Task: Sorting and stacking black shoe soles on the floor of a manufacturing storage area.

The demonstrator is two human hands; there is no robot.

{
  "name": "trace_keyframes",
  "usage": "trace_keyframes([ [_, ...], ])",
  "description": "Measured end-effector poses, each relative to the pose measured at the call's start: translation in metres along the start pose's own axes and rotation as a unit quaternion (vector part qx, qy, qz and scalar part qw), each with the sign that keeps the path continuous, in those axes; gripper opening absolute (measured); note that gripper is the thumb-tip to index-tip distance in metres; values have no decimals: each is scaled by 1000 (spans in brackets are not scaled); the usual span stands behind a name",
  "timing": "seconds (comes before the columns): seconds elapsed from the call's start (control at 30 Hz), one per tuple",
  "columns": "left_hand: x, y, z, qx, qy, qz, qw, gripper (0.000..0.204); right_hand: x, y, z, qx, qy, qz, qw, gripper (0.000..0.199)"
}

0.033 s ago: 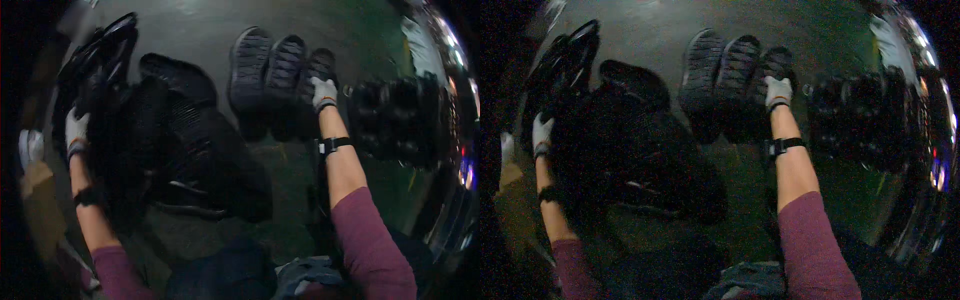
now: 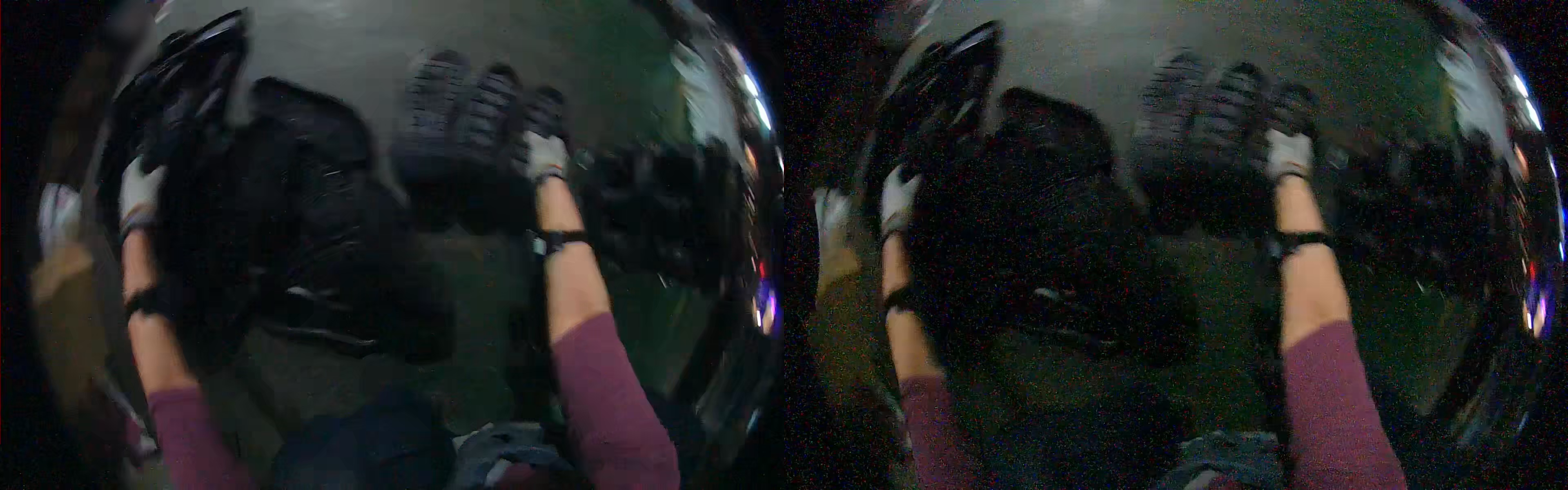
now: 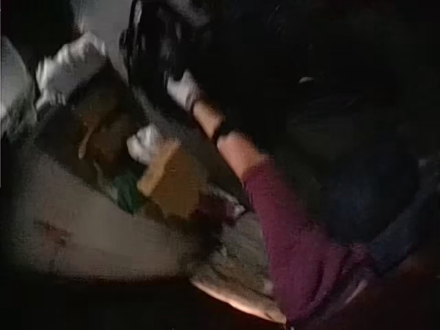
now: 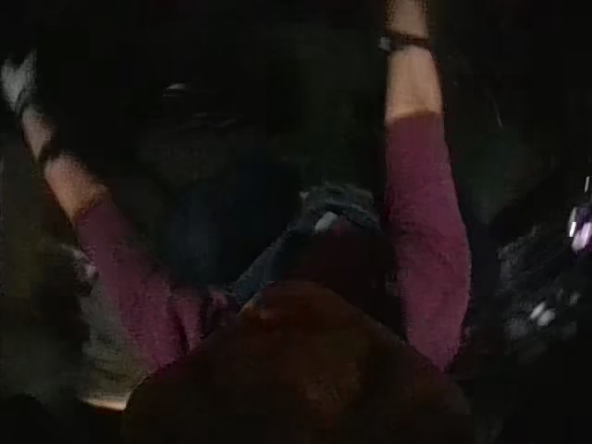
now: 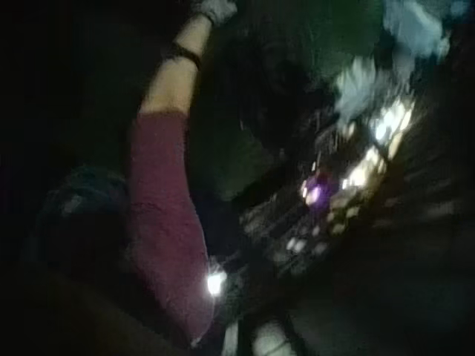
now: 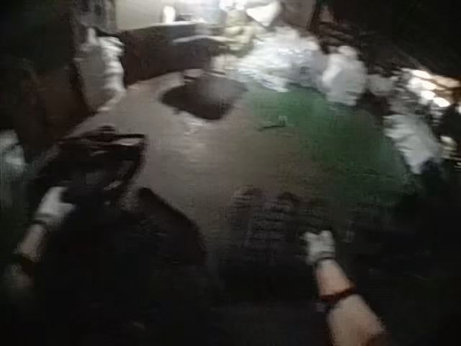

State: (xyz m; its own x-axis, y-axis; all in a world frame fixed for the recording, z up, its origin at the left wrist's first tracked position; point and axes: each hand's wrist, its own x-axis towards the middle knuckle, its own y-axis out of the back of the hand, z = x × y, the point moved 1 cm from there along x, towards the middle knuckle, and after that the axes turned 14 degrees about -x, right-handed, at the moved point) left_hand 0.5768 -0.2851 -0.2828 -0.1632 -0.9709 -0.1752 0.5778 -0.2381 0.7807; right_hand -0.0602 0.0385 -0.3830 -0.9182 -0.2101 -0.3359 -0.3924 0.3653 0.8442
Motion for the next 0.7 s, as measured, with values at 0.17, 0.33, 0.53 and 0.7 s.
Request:
trace_keyframes([
  [0.17, -17, -7, 77, -65, 23, 90, 994, 49, -15, 61, 2, -259, 144, 192, 936, 82],
  [0.33, -58, -53, 128, -361, 36, 138, 922, 47, -68, 45, -54, 158, 404, -134, 891, 67],
  [0.53, -160, -163, 215, -543, -74, -20, 836, 52, -218, -3, -104, 508, 184, -587, 602, 72],
  [0.7, -173, -170, 143, -50, -12, 49, 997, 63, -214, -18, -61, 567, 10, -752, 336, 100],
])
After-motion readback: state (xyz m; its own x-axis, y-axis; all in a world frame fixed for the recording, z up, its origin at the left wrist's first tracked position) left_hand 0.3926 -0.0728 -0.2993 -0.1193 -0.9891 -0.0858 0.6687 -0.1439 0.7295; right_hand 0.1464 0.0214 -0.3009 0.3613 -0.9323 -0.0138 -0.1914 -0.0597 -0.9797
